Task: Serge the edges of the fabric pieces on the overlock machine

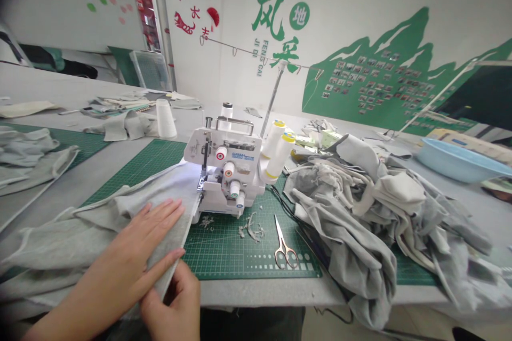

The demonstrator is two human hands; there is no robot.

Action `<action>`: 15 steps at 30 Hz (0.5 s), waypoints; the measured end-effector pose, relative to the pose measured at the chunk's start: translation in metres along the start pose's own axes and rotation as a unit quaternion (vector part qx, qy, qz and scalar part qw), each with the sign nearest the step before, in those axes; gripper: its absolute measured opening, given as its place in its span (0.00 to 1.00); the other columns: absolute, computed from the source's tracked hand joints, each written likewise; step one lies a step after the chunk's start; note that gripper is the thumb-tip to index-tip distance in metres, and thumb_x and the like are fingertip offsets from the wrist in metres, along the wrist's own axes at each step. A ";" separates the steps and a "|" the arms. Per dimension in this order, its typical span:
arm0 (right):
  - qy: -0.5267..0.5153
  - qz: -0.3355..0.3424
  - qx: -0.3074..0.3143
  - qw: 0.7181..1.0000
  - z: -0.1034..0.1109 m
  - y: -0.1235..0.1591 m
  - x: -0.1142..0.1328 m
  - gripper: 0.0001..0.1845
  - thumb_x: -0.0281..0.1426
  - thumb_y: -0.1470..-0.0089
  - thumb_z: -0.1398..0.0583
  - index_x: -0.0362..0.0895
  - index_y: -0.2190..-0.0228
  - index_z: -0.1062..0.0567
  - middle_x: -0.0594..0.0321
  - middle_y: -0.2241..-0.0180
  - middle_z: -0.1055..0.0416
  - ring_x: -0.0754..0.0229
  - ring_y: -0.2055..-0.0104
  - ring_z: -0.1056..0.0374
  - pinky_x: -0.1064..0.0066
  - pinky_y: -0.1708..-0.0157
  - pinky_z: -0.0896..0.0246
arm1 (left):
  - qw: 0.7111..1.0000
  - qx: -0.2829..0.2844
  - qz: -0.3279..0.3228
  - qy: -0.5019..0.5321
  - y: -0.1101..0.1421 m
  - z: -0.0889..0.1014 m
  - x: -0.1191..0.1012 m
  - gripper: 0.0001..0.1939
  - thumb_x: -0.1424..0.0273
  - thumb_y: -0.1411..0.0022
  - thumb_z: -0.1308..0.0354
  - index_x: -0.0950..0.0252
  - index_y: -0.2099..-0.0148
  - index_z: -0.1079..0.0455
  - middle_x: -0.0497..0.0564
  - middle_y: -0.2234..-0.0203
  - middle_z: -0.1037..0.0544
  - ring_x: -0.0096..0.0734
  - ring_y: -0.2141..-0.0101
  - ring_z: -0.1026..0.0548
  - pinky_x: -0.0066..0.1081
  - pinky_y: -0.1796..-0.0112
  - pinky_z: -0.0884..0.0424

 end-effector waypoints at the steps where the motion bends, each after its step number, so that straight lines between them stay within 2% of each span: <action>1: -0.005 0.001 0.001 1.000 0.000 0.000 0.001 0.08 0.33 0.53 0.34 0.43 0.74 0.27 0.65 0.75 0.31 0.62 0.71 0.42 0.73 0.71 0.43 | 1.000 -0.001 0.001 0.001 -0.001 -0.001 0.000 0.30 0.60 0.31 0.48 0.69 0.32 0.43 0.60 0.36 0.33 0.48 0.38 0.34 0.49 0.37 0.42; 8: -0.077 -0.008 0.014 0.997 0.002 0.003 -0.007 0.17 0.42 0.53 0.31 0.41 0.69 0.24 0.63 0.72 0.27 0.60 0.71 0.38 0.70 0.67 0.39 | 1.000 -0.006 0.009 0.009 -0.005 -0.005 0.002 0.28 0.61 0.30 0.49 0.68 0.33 0.41 0.60 0.37 0.33 0.48 0.37 0.34 0.50 0.37 0.43; 12: -0.088 0.000 0.021 0.996 0.003 0.004 -0.004 0.16 0.39 0.54 0.30 0.42 0.67 0.22 0.62 0.69 0.24 0.58 0.68 0.36 0.68 0.65 0.38 | 1.000 -0.004 0.006 0.001 -0.008 -0.008 0.005 0.27 0.61 0.28 0.51 0.69 0.33 0.40 0.60 0.37 0.33 0.48 0.37 0.35 0.51 0.37 0.43; 15: -0.087 0.001 0.017 0.996 0.002 0.004 0.000 0.13 0.34 0.56 0.31 0.42 0.66 0.20 0.62 0.70 0.24 0.58 0.68 0.36 0.69 0.67 0.39 | 1.000 0.001 0.006 -0.005 -0.011 -0.010 0.007 0.26 0.62 0.28 0.52 0.70 0.34 0.40 0.61 0.36 0.33 0.48 0.37 0.35 0.52 0.38 0.43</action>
Point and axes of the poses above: each hand's wrist, its own y-axis away from the middle knuckle, its own z-axis out of the back of the hand, x = y × z, the point moved 4 cm from there along -y, towards the middle knuckle
